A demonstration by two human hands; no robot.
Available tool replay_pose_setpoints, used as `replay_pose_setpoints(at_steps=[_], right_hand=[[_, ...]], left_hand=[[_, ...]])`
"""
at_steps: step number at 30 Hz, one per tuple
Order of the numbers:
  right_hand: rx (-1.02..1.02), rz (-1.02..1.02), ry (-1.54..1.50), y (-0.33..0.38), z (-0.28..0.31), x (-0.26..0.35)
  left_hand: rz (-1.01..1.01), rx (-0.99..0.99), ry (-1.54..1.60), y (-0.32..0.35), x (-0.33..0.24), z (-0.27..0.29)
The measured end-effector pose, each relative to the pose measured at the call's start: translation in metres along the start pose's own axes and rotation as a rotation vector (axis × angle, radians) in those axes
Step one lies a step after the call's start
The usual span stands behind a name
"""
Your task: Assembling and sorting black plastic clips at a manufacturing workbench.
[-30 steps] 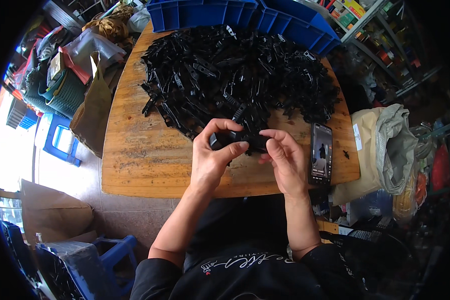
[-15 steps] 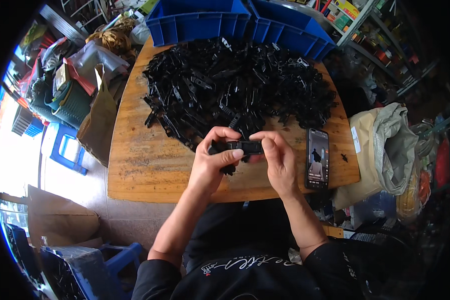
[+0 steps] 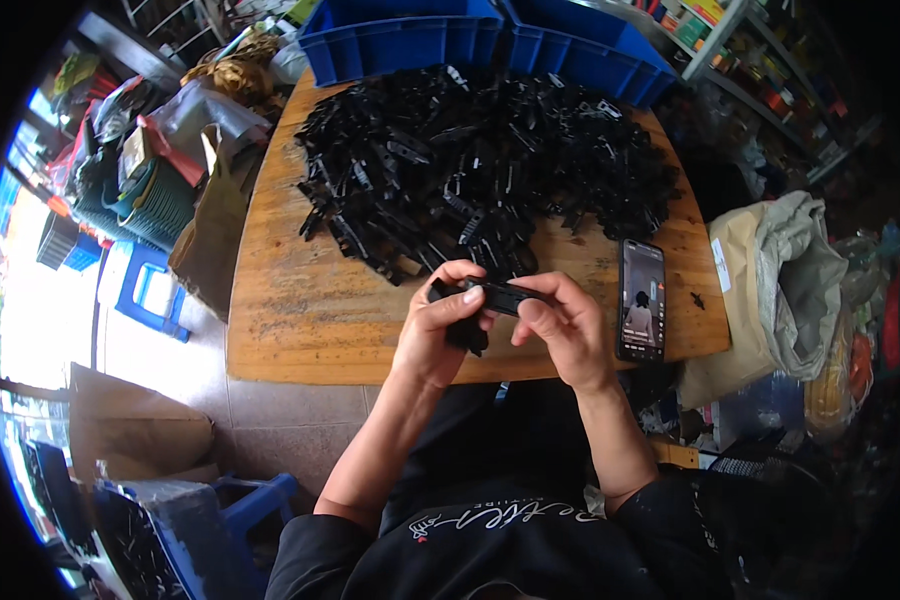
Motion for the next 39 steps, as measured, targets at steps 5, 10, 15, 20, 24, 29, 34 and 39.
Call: replay_pose_setpoints(at_steps=[5, 10, 15, 20, 24, 29, 34, 39], right_hand=[[0.019, -0.018, 0.032, 0.001, 0.007, -0.005], [0.034, 0.278, 0.917, -0.043, 0.053, 0.025], [0.256, 0.252, 1.426, -0.077, 0.11, 0.005], [0.275, 0.224, 1.418, -0.064, 0.125, -0.002], [0.341, 0.229, 1.304, -0.061, 0.11, 0.009], [0.09, 0.099, 1.111, -0.047, 0.111, 0.06], [0.116, 0.118, 0.86, -0.022, 0.083, 0.07], [0.172, 0.071, 0.766, -0.011, 0.044, 0.029]], left_hand=[[0.031, -0.11, -0.069, 0.002, -0.002, -0.011], [0.127, -0.197, 0.081, -0.012, -0.013, 0.011], [0.209, -0.256, 0.095, -0.064, -0.036, -0.023], [0.106, -0.051, 0.128, -0.202, -0.058, -0.094], [-0.143, 0.225, -0.06, -0.348, -0.121, -0.144], [-0.203, 0.211, -0.742, -0.352, -0.097, -0.13], [-0.432, 0.209, -1.555, -0.188, -0.16, -0.032], [-0.427, -0.182, -1.42, -0.087, -0.181, 0.058]])
Point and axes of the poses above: each hand's wrist, its own y-axis away from the middle knuckle, its own z-axis out of the back of the hand, x = y × z, the point moved 2 cm from there along -y, towards the middle knuckle, and after that the axes turned 7 degrees about -y, right-handed, at the moved point
